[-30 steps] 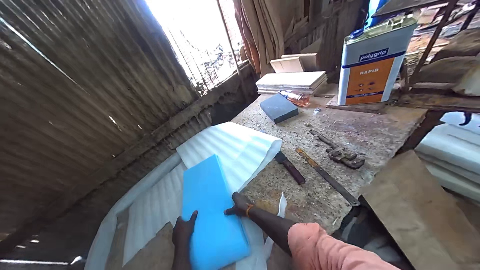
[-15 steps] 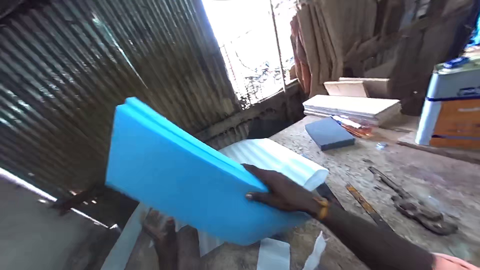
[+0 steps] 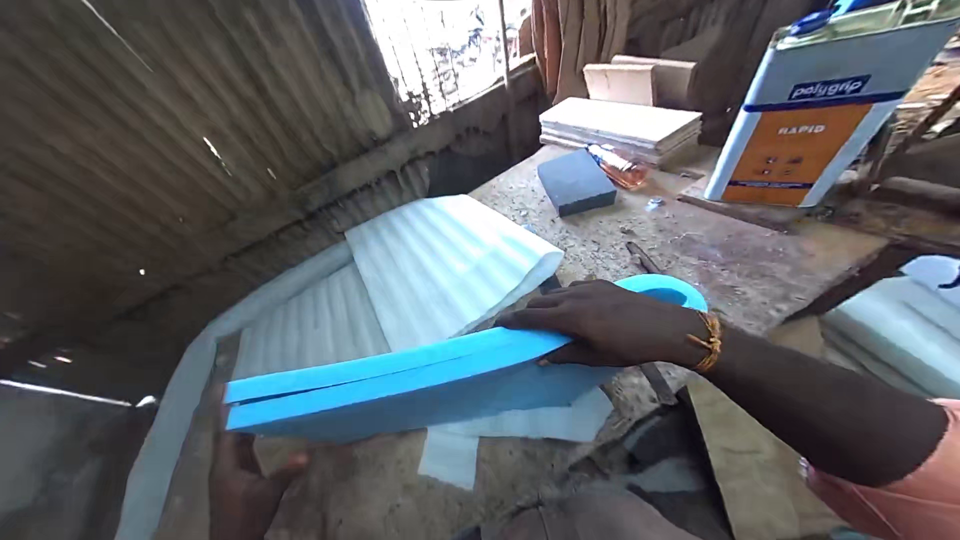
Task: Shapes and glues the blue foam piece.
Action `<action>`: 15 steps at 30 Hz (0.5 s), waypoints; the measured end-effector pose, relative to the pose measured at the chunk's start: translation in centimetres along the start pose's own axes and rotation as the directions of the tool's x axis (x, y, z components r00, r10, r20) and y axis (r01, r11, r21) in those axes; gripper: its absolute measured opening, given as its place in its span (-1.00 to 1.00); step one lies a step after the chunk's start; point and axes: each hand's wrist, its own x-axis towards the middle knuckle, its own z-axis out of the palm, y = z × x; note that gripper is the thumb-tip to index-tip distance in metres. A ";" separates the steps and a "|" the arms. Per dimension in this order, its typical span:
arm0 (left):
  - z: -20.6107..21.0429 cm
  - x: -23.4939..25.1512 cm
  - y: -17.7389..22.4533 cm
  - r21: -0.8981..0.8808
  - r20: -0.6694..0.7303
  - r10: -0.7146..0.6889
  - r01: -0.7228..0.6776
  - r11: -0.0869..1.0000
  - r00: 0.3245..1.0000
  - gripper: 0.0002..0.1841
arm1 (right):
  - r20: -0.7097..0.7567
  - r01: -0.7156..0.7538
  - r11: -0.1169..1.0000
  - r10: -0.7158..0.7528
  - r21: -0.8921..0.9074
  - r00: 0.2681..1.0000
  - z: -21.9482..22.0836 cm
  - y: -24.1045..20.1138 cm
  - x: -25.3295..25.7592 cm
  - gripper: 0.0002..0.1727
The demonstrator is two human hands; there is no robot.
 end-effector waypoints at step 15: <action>3.0 -5.6 -1.7 -0.103 -0.194 -0.395 0.382 0.918 0.898 0.40 | 0.143 0.004 0.995 0.010 -0.099 0.990 1.1 -0.3 1.7 -0.29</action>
